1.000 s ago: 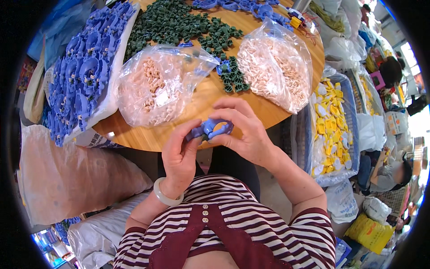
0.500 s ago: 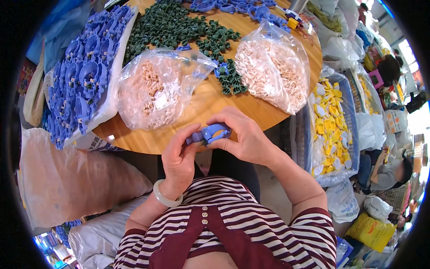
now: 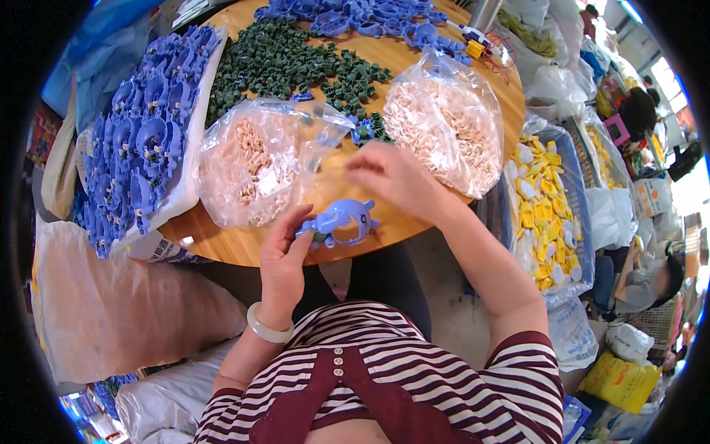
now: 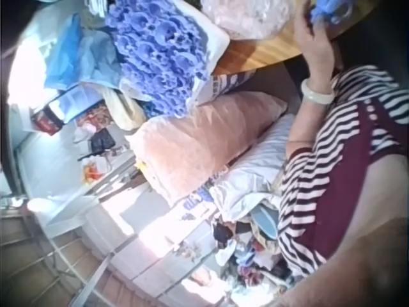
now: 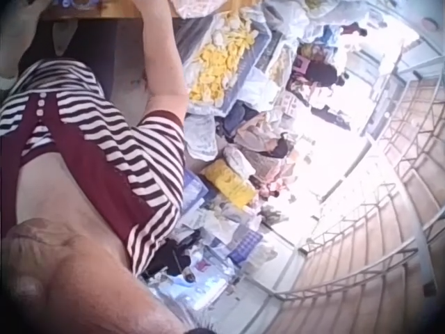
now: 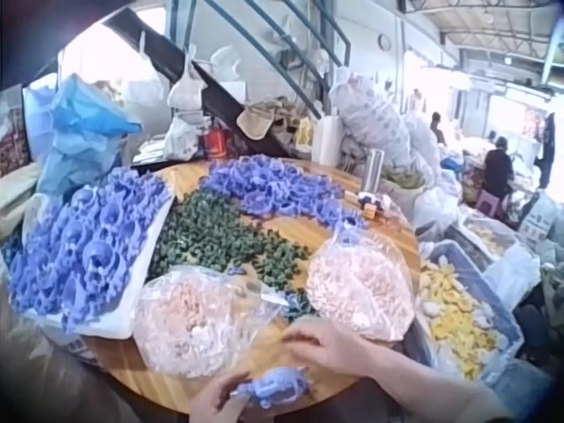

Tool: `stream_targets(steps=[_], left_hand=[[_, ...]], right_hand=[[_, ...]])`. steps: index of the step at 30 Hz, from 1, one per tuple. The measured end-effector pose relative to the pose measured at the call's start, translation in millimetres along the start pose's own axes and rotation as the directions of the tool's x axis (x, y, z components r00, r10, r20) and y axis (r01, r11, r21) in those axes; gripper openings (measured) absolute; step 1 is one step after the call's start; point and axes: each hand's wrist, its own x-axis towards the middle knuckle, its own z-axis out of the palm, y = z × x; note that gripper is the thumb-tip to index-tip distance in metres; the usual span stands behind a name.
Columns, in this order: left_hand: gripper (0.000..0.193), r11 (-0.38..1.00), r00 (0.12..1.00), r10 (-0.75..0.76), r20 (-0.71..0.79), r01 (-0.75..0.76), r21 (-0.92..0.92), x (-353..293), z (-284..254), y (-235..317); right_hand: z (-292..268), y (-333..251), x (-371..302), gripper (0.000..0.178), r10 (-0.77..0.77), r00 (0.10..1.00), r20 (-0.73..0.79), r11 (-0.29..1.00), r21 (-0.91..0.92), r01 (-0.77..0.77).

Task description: The recorder manually assembles small blue, green, and pink plastic components into a finished unit at a workbench.

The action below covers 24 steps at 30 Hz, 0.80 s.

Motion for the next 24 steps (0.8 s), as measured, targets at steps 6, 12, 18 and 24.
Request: stream_targets(steps=[6,12,18,24], left_hand=[[0.033,0.999,0.999,0.046,0.012,-0.046,0.0,6.2,-3.0,-3.7],[0.031,0.996,0.997,0.071,0.016,-0.072,0.05,2.5,-3.6,-3.3],[0.032,0.999,0.999,0.032,-0.001,-0.032,0.023,3.6,-5.8,-4.6],[0.031,0.996,1.0,0.0,-0.025,-0.002,-0.088,6.0,-2.8,-2.3]], right_hand=[[13.9,22.5,59.1,0.01,-0.36,0.933,-0.01,0.643,-0.728,0.24],[26.7,47.8,71.0,0.009,-0.463,0.886,0.009,0.512,-0.813,0.275],[1.5,1.7,18.4,0.011,-0.284,0.954,-0.099,0.83,-0.523,0.193],[-12.2,-15.8,-27.5,0.023,0.197,0.958,-0.207,0.868,0.492,-0.072]])
